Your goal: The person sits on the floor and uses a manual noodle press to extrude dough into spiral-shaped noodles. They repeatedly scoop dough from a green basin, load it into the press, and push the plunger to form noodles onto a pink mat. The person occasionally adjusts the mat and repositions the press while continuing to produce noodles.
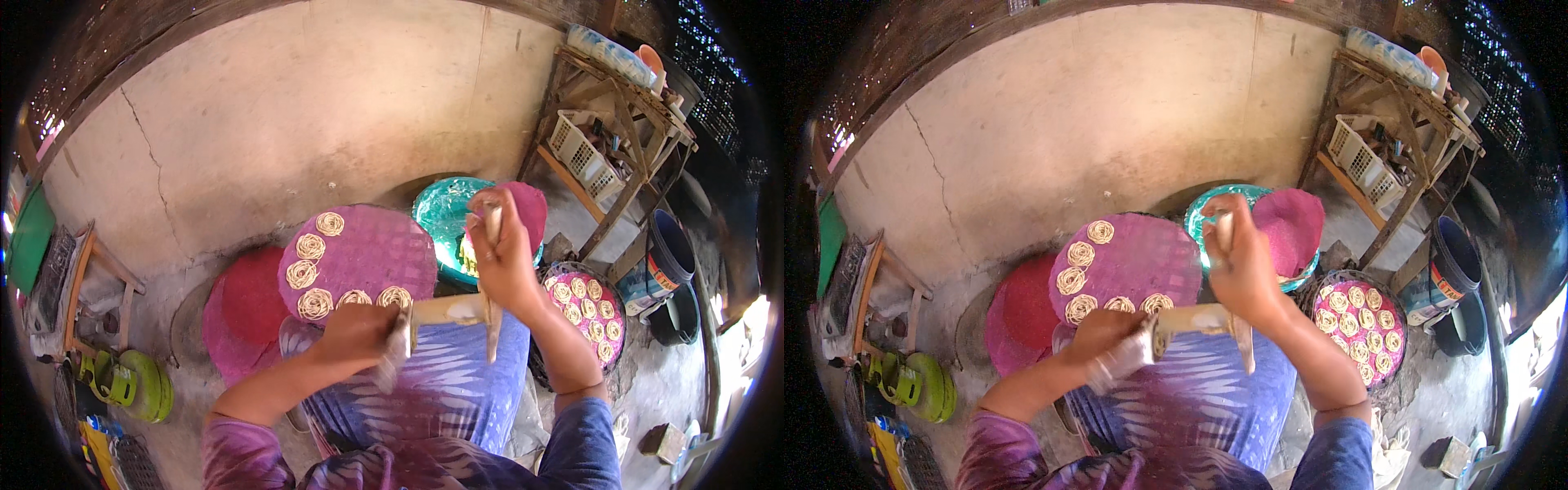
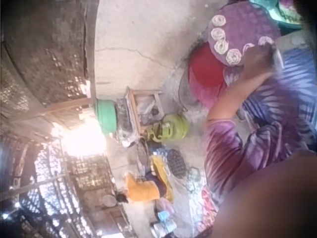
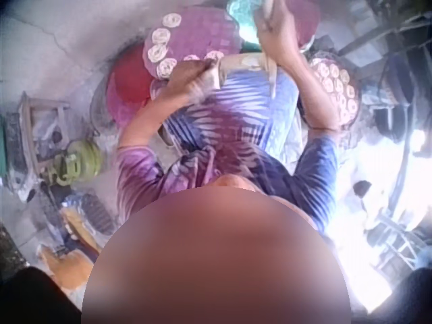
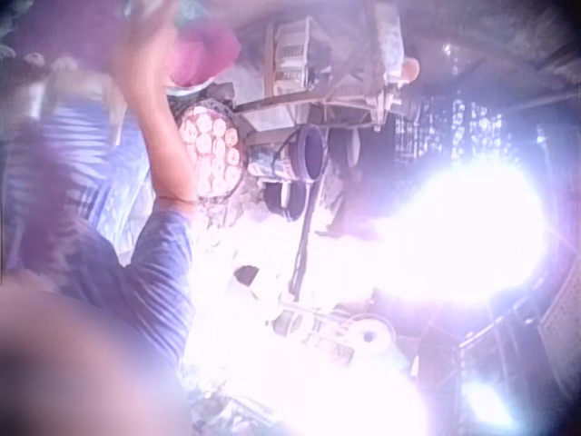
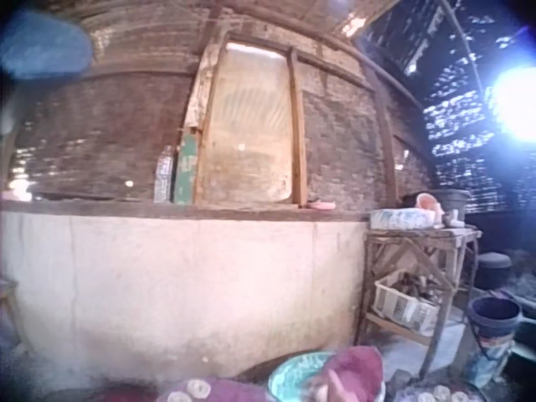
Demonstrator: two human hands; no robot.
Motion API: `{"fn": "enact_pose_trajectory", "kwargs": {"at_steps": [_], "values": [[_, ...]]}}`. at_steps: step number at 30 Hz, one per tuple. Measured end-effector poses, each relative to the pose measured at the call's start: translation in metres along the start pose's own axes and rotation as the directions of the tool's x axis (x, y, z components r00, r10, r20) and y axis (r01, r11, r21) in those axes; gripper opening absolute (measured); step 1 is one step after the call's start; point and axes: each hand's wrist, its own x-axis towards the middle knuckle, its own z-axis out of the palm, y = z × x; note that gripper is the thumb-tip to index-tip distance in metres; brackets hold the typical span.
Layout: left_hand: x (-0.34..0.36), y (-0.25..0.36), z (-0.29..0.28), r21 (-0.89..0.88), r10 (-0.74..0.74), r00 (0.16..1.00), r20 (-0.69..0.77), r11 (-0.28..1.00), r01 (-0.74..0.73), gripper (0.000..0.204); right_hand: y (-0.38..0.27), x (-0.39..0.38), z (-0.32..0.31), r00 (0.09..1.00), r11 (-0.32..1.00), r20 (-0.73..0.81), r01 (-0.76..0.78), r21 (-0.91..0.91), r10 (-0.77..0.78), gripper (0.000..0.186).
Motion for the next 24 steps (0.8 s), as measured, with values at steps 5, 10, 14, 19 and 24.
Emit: {"fn": "enact_pose_trajectory", "kwargs": {"at_steps": [5, 10, 14, 19, 24], "values": [[-0.022, -0.001, 0.045, -0.357, 0.226, 0.974, 0.013, 0.911, -0.207, 0.029, 0.040, 0.017, -0.006, 0.941, 0.995, -0.336, -0.016, 0.095, 0.048, 0.022], [-0.025, -0.050, 0.046, -0.912, -0.339, 0.906, -0.253, 0.396, -0.106, 0.045, 0.115, -0.003, -0.035, 0.663, 0.584, -0.442, 0.008, 0.812, 0.604, 0.016], [0.033, -0.030, 0.060, -0.859, -0.449, 0.753, -0.481, 0.072, -0.506, 0.054, 0.133, -0.026, 0.017, 0.483, 0.393, -0.423, 0.168, 0.904, 0.767, 0.011], [0.064, -0.035, 0.009, -0.682, -0.666, 0.419, -0.617, 0.186, -0.707, 0.029, 0.131, -0.068, 0.086, 0.637, 0.045, 0.112, -0.225, 0.973, 0.762, 0.063], [0.017, -0.077, -0.077, -0.302, -0.492, 0.050, -0.869, 0.448, -0.841, 0.018, 0.222, -0.138, -0.011, 0.339, 0.377, -0.212, -0.561, 0.737, 0.917, 0.089]]}}
